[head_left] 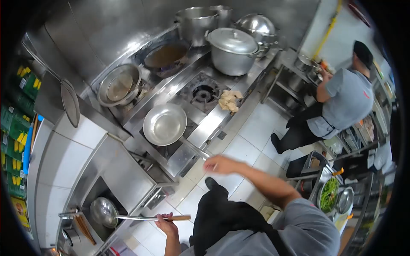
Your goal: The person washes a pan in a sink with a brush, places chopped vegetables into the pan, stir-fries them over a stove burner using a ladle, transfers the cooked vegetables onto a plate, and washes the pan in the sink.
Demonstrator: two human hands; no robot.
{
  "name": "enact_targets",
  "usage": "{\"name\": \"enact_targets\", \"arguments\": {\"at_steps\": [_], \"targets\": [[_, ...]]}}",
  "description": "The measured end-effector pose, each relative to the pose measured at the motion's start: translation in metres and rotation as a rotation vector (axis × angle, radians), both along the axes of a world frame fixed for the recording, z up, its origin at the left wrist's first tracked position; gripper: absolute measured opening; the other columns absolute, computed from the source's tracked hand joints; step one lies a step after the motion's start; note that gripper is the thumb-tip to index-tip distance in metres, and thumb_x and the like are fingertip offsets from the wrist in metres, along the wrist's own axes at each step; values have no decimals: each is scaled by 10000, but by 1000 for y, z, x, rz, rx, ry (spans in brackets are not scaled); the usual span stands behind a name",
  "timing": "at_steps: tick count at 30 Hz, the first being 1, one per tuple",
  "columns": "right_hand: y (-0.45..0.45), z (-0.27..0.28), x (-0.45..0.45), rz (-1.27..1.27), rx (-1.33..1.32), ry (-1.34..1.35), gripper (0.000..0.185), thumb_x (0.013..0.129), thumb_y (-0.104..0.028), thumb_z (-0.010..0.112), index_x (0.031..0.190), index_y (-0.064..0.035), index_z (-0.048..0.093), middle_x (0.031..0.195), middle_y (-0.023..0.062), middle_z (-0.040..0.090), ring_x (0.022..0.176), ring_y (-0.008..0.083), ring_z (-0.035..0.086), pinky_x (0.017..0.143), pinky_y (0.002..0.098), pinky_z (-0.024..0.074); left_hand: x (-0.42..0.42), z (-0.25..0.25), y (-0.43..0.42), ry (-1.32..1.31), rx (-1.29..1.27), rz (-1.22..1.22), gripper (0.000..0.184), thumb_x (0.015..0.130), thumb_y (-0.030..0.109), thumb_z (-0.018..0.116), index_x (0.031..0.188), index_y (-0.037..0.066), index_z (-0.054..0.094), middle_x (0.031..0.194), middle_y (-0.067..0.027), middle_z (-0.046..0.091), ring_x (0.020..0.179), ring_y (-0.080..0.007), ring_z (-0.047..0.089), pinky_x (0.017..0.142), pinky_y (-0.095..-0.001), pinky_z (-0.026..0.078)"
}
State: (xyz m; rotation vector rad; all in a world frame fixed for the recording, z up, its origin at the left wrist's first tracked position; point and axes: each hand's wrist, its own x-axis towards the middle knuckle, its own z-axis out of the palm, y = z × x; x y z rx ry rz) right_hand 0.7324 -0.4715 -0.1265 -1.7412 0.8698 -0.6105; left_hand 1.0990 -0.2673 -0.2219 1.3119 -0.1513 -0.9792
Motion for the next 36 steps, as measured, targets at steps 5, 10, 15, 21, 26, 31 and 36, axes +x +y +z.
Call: {"name": "enact_targets", "arguments": {"at_steps": [5, 10, 15, 21, 26, 31, 36], "targets": [[-136, -56, -161, -415, -352, 542, 187, 877, -220, 684, 955, -50, 693, 877, 135, 690, 794, 249, 674, 716, 378, 555, -14, 8, 17, -103, 253, 224, 204, 1019, 256, 521, 924, 140, 382, 597, 10, 412, 480, -112, 450, 431, -282, 408], [-203, -138, -172, -12, 861, 600, 432, 952, -447, 594, 994, -28, 689, 948, 124, 698, 787, 266, 668, 686, 426, 584, -63, 47, 56, -249, 381, 390, 199, 1010, 231, 532, 898, 156, 385, 585, 13, 405, 455, -119, 435, 406, -281, 387], [-132, -327, -37, -186, 1432, -42, 772, 943, -699, 473, 1479, -156, 355, 1281, 209, 579, 1008, 394, 634, 872, 484, 545, -54, 18, 255, -807, 893, -76, 428, 1003, 479, 456, 1159, 96, 565, 990, -140, 640, 786, -322, 605, 677, -482, 485], [-99, -335, 84, -669, 1747, -781, 566, 1005, -570, 450, 1457, -257, 315, 1264, 164, 527, 1048, 342, 616, 882, 500, 544, 7, 47, 257, -1727, 998, -801, 326, 950, 101, 539, 1237, 29, 677, 937, -240, 644, 749, -402, 586, 705, -478, 490], [-105, -340, 93, -764, 1689, -832, 324, 1044, -433, 465, 1276, -210, 431, 1003, 72, 613, 856, 214, 627, 804, 451, 554, 115, 69, 149, -1908, 1203, -413, 442, 883, 69, 598, 1323, 74, 640, 1176, -243, 651, 820, -412, 602, 732, -473, 484], [-99, -361, 97, -704, 1619, -812, 358, 1042, -476, 467, 1204, -157, 469, 867, 51, 628, 770, 184, 632, 779, 424, 562, 142, 99, 110, -2014, 1272, -567, 403, 923, 89, 546, 1321, 56, 597, 1164, -184, 627, 809, -331, 614, 728, -439, 503], [-97, -365, 99, -695, 1604, -830, 413, 1037, -515, 458, 1189, -132, 474, 826, 49, 635, 736, 174, 635, 755, 402, 571, 95, 98, 120, -1735, 1287, -639, 339, 934, 124, 558, 1265, 57, 594, 1066, -147, 600, 760, -289, 587, 685, -410, 480]]}}
